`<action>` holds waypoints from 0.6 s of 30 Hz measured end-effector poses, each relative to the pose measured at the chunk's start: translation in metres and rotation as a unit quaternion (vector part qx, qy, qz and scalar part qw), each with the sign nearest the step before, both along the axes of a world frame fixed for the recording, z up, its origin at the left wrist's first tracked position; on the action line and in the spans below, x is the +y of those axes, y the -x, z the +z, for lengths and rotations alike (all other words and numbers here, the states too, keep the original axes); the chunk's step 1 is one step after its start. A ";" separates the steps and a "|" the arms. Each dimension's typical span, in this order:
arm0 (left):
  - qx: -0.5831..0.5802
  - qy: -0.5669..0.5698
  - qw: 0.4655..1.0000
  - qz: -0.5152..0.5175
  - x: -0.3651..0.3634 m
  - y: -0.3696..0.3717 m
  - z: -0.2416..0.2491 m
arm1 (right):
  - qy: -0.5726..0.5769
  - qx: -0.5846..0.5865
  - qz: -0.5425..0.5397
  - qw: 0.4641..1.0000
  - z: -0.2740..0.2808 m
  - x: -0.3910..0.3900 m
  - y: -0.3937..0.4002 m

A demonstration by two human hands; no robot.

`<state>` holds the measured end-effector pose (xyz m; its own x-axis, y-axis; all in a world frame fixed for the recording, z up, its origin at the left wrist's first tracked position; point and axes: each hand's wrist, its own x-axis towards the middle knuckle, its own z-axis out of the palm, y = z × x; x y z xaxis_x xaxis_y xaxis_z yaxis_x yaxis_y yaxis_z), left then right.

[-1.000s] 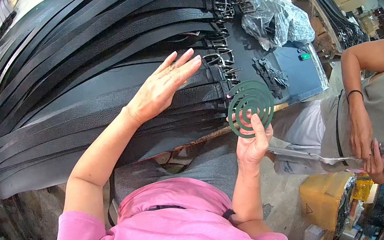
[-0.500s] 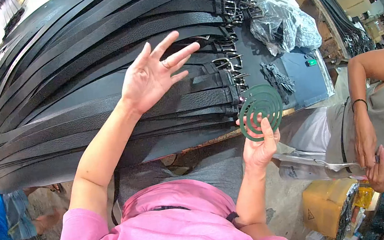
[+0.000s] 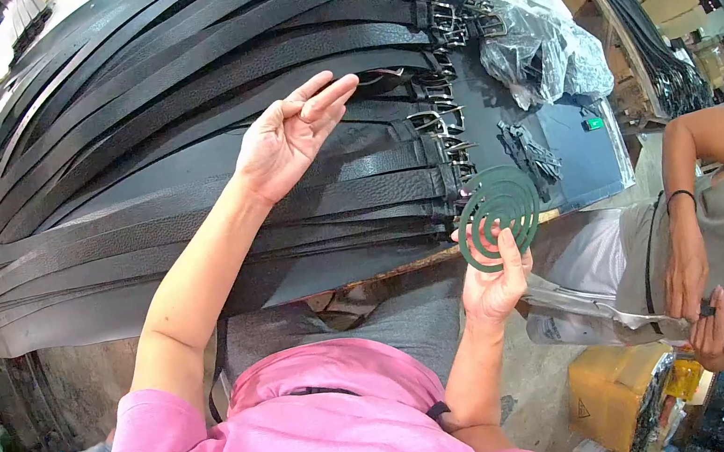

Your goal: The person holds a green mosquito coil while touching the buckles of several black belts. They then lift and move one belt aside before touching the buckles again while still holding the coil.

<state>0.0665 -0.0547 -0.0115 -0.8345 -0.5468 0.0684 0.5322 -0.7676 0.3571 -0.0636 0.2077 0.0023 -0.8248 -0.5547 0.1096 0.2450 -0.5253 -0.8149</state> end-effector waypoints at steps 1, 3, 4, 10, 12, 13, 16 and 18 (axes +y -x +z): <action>0.005 0.001 1.000 -0.001 -0.001 0.000 -0.001 | 0.000 -0.002 -0.002 1.000 0.000 0.000 0.000; -0.003 0.008 1.000 0.003 -0.001 0.000 0.001 | -0.001 -0.006 -0.006 1.000 -0.001 0.000 0.001; -0.015 0.015 1.000 0.007 -0.001 -0.001 0.003 | 0.001 -0.005 -0.003 1.000 -0.002 0.001 0.001; -0.028 0.036 0.998 0.052 -0.003 0.000 -0.005 | -0.002 -0.011 0.002 1.000 -0.006 0.003 0.002; -0.020 0.055 0.997 0.053 -0.004 0.001 -0.008 | -0.006 -0.008 -0.001 1.000 -0.002 0.002 -0.001; -0.029 0.052 0.996 0.059 -0.003 0.002 -0.009 | -0.007 -0.008 -0.001 1.000 -0.001 0.001 -0.002; -0.031 0.011 0.998 0.044 0.006 -0.001 0.007 | -0.007 -0.004 0.002 1.000 0.000 0.000 -0.003; -0.003 -0.066 0.998 -0.006 0.006 -0.005 0.013 | -0.004 0.001 0.009 1.000 -0.001 0.001 -0.002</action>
<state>0.0712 -0.0483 0.0016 -0.8414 -0.5403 -0.0080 0.5207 -0.8146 0.2555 -0.0619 0.2089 0.0010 -0.8140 -0.5711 0.1058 0.2540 -0.5139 -0.8194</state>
